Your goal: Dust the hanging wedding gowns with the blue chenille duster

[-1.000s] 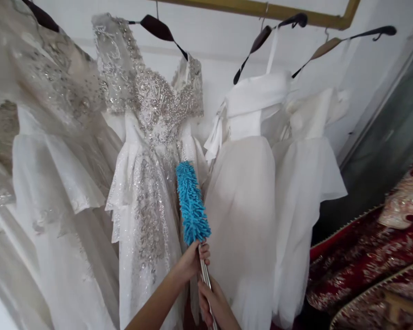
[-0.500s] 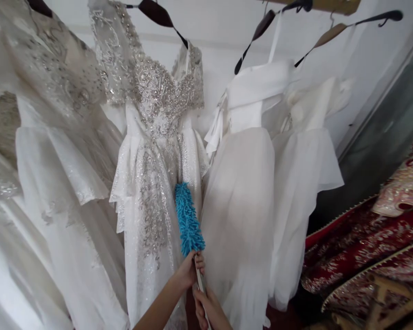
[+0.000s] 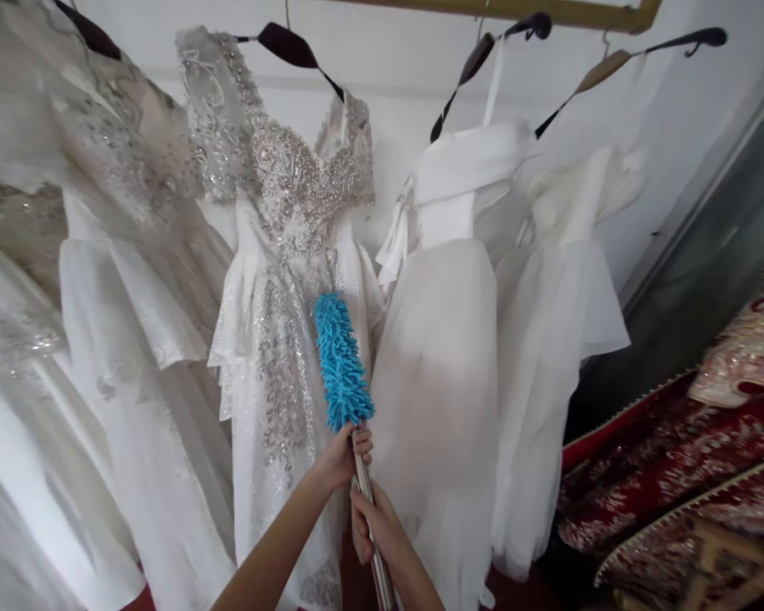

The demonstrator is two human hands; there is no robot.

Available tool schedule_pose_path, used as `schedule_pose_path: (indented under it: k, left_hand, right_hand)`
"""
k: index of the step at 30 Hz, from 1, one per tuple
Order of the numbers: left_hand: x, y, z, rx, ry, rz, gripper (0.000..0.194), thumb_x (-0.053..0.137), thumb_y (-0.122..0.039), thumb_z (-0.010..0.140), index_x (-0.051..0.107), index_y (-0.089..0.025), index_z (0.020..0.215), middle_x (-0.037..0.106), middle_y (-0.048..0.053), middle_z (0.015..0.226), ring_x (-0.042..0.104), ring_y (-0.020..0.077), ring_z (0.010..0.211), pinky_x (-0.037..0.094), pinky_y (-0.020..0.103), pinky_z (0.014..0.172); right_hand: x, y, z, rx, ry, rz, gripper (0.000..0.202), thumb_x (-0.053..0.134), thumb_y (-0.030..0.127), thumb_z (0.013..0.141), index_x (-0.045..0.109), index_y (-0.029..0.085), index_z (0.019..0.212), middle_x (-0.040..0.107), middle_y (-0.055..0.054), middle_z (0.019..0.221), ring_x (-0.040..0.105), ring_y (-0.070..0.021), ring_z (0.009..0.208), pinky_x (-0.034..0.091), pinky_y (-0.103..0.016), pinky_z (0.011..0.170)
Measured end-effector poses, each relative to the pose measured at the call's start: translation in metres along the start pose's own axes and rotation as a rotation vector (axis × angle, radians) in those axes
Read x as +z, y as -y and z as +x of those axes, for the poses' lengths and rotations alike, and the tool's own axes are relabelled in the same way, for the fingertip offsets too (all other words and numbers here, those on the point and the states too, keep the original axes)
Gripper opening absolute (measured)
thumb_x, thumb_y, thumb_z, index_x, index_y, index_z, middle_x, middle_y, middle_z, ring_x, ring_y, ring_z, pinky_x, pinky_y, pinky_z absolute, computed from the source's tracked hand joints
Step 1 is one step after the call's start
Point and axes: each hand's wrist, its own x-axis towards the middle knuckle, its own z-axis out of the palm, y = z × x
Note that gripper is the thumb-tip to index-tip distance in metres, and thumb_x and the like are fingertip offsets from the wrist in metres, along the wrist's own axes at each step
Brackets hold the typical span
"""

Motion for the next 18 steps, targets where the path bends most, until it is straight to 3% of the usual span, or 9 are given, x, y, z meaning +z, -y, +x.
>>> schedule_pose_path:
  k: [3,7,15,18]
  left_hand:
    - [0.001,-0.004,0.000,0.023,0.005,0.002,0.021,0.061,-0.025,0.078,0.043,-0.019,0.069,0.029,-0.011,0.052,0.028,0.0043,0.040,0.033,0.020,0.047]
    - [-0.014,0.003,0.004,0.039,-0.078,-0.038,0.016,0.060,-0.023,0.078,0.045,-0.019,0.072,0.028,-0.012,0.051,0.028,0.0042,0.039,0.033,0.019,0.047]
    - [-0.067,0.053,0.016,-0.035,-0.319,-0.107,0.020,0.059,-0.026,0.080,0.043,-0.020,0.071,0.030,-0.012,0.048,0.028,0.0040,0.037,0.028,0.019,0.046]
    - [-0.080,0.062,0.015,-0.065,-0.335,-0.112,0.018,0.060,-0.023,0.079,0.045,-0.019,0.071,0.033,-0.012,0.048,0.030,0.0040,0.037,0.028,0.020,0.048]
  right_hand:
    - [0.001,0.006,0.003,0.015,0.008,-0.001,0.055,0.065,0.073,0.059,0.038,0.026,0.069,0.040,0.016,0.034,0.030,-0.0040,0.021,0.023,-0.016,0.023]
    - [-0.001,-0.001,0.007,0.055,0.026,-0.014,0.056,0.066,0.074,0.056,0.039,0.026,0.068,0.039,0.016,0.033,0.029,-0.0037,0.021,0.024,-0.016,0.023]
    - [-0.010,-0.046,-0.003,0.124,-0.015,-0.029,0.059,0.064,0.078,0.052,0.041,0.024,0.063,0.038,0.015,0.034,0.025,-0.0019,0.022,0.022,-0.016,0.024]
    - [-0.011,-0.062,-0.006,0.153,-0.043,-0.023,0.059,0.064,0.078,0.052,0.042,0.024,0.061,0.039,0.014,0.036,0.024,-0.0017,0.023,0.021,-0.016,0.024]
